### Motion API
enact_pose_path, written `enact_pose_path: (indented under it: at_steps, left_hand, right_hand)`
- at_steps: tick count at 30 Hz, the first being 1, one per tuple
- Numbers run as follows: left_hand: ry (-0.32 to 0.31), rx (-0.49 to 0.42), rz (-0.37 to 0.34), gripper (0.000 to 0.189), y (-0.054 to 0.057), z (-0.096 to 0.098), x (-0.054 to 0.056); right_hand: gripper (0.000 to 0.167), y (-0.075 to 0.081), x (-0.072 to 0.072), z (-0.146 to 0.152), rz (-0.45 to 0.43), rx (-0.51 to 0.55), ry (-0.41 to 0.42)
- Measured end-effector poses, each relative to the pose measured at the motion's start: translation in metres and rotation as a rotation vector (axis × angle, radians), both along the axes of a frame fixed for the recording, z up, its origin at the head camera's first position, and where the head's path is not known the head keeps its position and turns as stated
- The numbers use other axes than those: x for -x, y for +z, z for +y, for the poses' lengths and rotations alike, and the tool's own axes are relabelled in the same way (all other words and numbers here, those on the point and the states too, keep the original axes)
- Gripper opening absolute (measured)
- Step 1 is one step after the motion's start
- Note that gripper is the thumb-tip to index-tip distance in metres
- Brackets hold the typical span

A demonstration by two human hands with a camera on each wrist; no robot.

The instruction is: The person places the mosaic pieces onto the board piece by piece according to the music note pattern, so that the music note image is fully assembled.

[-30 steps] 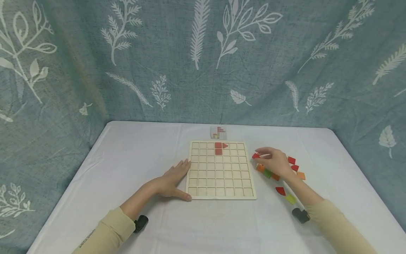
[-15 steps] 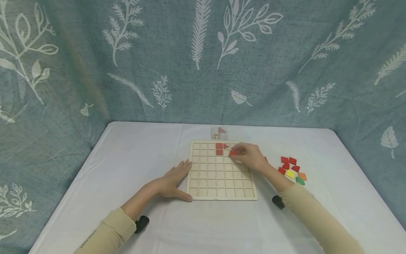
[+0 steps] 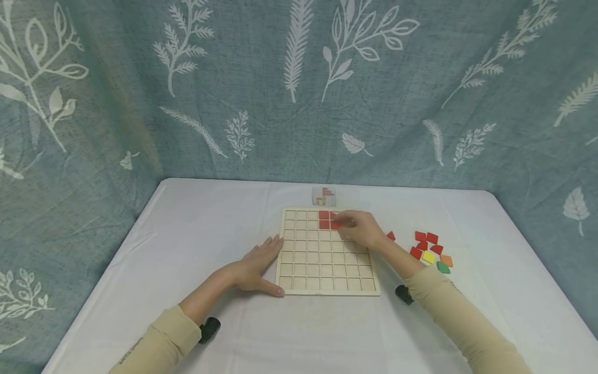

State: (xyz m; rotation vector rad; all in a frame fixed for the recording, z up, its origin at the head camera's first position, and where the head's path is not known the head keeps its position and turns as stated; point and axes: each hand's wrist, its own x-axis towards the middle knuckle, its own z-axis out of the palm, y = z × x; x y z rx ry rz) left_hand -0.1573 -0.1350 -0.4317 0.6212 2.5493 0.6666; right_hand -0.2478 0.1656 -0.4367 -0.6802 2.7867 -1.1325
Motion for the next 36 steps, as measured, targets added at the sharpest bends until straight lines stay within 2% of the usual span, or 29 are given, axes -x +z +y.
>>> enact_pose_path:
  at_steps: [8, 17, 24, 30, 33, 36]
  left_hand:
    - [0.000, -0.017, -0.006, 0.121, 0.003, 0.000, 0.001]
    - [0.001, -0.016, -0.010, 0.122, 0.005, 0.001, 0.002]
    - [-0.003, -0.012, -0.017, 0.122, 0.007, 0.000, 0.003]
    - [-0.017, -0.014, -0.016, 0.122, 0.005, -0.003, 0.005]
    - [-0.018, -0.012, -0.021, 0.122, 0.005, -0.004, 0.006]
    - [-0.018, -0.010, -0.026, 0.122, 0.005, -0.003, 0.007]
  right_hand:
    - [0.030, 0.000, 0.000, 0.000, 0.003, 0.011, -0.003]
    - [0.029, 0.001, -0.001, 0.000, -0.037, 0.041, -0.037]
    - [0.031, 0.006, -0.007, 0.008, -0.160, 0.124, -0.135]
    - [0.035, 0.010, -0.012, 0.027, -0.309, 0.218, -0.221]
    - [0.037, 0.013, -0.015, 0.041, -0.356, 0.221, -0.263]
    - [0.038, 0.017, -0.018, 0.058, -0.359, 0.191, -0.292]
